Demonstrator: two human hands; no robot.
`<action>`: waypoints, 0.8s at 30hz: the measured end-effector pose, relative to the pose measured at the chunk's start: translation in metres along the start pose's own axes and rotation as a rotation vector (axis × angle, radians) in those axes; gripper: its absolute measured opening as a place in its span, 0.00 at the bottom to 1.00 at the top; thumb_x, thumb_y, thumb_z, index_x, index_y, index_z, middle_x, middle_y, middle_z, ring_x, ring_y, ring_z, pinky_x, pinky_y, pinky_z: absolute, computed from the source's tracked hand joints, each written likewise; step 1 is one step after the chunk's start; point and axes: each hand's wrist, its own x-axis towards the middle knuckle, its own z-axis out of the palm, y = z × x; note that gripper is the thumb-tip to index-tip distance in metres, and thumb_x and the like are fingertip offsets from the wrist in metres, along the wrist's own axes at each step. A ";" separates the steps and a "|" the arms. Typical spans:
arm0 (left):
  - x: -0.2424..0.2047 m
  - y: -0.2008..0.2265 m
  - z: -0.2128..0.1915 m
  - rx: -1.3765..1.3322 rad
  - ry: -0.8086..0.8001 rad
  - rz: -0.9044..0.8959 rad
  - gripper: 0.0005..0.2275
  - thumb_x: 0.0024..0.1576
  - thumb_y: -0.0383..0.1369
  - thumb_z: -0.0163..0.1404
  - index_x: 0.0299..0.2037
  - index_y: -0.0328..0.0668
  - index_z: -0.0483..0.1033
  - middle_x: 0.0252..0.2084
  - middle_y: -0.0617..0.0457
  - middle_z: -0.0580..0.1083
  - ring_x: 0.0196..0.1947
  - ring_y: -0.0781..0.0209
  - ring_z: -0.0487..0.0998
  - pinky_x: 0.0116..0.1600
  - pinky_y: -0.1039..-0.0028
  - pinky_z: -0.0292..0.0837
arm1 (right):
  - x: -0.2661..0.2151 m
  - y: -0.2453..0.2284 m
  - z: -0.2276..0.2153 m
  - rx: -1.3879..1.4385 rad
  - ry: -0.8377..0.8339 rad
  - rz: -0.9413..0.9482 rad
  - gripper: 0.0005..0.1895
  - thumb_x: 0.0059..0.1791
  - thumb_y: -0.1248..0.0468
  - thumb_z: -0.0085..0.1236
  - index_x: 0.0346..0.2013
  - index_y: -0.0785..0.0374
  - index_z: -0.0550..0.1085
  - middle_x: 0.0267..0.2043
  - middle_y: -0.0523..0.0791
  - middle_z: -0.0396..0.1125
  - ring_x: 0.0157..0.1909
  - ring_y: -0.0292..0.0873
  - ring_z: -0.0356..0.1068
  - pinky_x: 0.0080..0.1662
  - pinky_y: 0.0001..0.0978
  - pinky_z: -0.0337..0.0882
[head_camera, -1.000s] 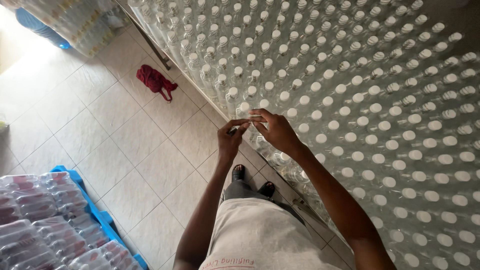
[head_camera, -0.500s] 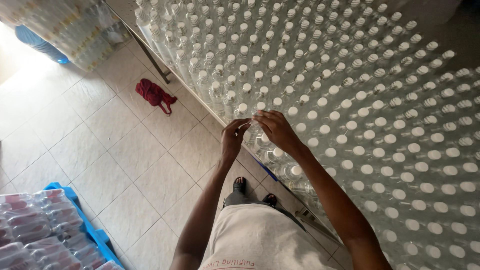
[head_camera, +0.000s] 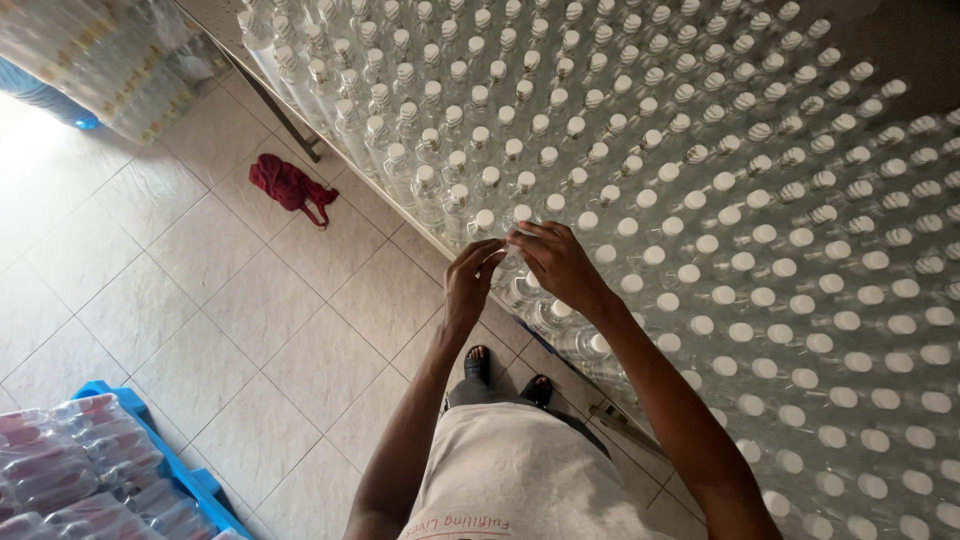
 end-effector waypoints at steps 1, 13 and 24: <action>0.001 0.001 0.000 -0.002 -0.001 0.000 0.08 0.60 0.31 0.57 0.48 0.50 0.84 0.45 0.50 0.81 0.34 0.51 0.83 0.38 0.68 0.77 | 0.000 0.002 0.002 -0.002 0.000 0.002 0.12 0.57 0.64 0.48 0.54 0.56 0.75 0.57 0.41 0.74 0.66 0.43 0.68 0.64 0.47 0.63; 0.015 -0.016 -0.005 0.210 -0.171 -0.053 0.11 0.56 0.41 0.59 0.47 0.52 0.82 0.43 0.53 0.79 0.31 0.45 0.79 0.38 0.54 0.74 | 0.019 -0.020 -0.043 0.161 -0.152 0.072 0.22 0.50 0.68 0.57 0.60 0.62 0.72 0.62 0.52 0.67 0.66 0.56 0.64 0.62 0.47 0.65; 0.021 -0.034 -0.005 0.137 -0.277 -0.267 0.14 0.52 0.42 0.64 0.46 0.53 0.83 0.47 0.57 0.77 0.35 0.49 0.78 0.41 0.61 0.73 | 0.034 -0.009 -0.020 0.107 -0.398 0.097 0.14 0.52 0.62 0.56 0.53 0.57 0.71 0.54 0.44 0.66 0.57 0.48 0.69 0.57 0.40 0.70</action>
